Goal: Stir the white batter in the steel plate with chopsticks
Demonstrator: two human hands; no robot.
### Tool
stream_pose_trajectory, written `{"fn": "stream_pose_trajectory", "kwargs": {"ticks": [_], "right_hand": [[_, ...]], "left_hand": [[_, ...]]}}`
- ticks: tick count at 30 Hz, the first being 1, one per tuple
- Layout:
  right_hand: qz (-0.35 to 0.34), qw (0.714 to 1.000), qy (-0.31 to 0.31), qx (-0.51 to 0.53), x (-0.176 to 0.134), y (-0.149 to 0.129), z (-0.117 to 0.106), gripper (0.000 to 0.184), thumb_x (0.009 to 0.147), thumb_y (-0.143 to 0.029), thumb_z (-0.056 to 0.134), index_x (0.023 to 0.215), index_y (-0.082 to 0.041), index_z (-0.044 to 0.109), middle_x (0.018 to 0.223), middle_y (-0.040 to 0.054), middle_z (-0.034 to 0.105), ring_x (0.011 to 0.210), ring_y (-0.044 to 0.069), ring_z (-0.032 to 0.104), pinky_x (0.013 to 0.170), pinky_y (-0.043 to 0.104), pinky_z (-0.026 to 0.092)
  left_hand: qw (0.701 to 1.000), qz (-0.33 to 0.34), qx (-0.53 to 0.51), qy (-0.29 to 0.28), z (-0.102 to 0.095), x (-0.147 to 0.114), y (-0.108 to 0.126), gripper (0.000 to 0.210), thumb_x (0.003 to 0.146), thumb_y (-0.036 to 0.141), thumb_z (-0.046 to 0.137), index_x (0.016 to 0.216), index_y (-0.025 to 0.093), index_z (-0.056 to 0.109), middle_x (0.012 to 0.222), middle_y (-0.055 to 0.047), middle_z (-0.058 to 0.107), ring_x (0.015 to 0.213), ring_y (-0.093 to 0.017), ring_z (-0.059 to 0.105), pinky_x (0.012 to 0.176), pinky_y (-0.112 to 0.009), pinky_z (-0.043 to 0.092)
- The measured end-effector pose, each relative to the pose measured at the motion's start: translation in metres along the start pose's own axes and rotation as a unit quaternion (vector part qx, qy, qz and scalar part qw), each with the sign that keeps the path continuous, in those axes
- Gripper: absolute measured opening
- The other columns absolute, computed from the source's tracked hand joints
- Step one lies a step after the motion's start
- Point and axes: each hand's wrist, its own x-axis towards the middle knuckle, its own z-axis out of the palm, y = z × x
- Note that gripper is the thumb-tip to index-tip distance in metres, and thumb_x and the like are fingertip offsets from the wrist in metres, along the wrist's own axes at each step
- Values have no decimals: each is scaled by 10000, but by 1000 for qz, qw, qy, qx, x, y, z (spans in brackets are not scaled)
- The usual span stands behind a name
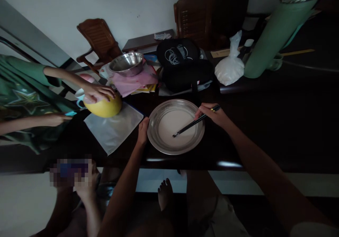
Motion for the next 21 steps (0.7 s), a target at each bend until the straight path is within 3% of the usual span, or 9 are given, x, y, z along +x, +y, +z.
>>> {"fn": "stream_pose_trajectory", "kwargs": {"ticks": [5, 11, 14, 17, 21], "right_hand": [[3, 997, 80, 4, 2, 1, -4, 422, 833, -583, 592, 681, -203, 695, 611, 29, 719, 623, 177, 688, 641, 301, 533], [8, 1000, 1, 10, 0, 3, 1, 412, 871, -541, 565, 706, -191, 707, 676, 39, 740, 664, 163, 697, 689, 289, 536], [-5, 999, 41, -10, 1, 2, -2, 391, 875, -528, 568, 725, -198, 716, 687, 35, 739, 712, 168, 702, 728, 288, 530], [0, 997, 80, 7, 1, 1, -5, 408, 854, -552, 585, 688, -197, 698, 614, 28, 715, 628, 166, 681, 662, 288, 529], [5, 1000, 18, 2, 1, 1, -2, 435, 867, -566, 554, 686, -198, 701, 638, 33, 725, 629, 172, 677, 665, 306, 534]], "left_hand": [[1000, -7, 2, 1, -1, 0, 0, 396, 863, 424, 566, 582, 176, 437, 588, 25, 399, 578, -112, 369, 550, -220, 348], [1000, -10, -10, -3, 0, 0, 0, 427, 849, 466, 585, 578, 182, 416, 574, 26, 384, 561, -112, 348, 519, -223, 328], [1000, -12, -14, 1, 0, 0, 1, 420, 849, 458, 593, 583, 184, 417, 577, 28, 373, 557, -112, 347, 523, -227, 333], [1000, -13, -14, -2, 0, 0, 0, 405, 862, 440, 581, 591, 180, 430, 585, 29, 386, 563, -110, 355, 534, -222, 344], [1000, -19, -15, -12, -2, 1, -4, 403, 859, 467, 566, 606, 177, 447, 596, 25, 413, 574, -112, 375, 532, -218, 344]]}}
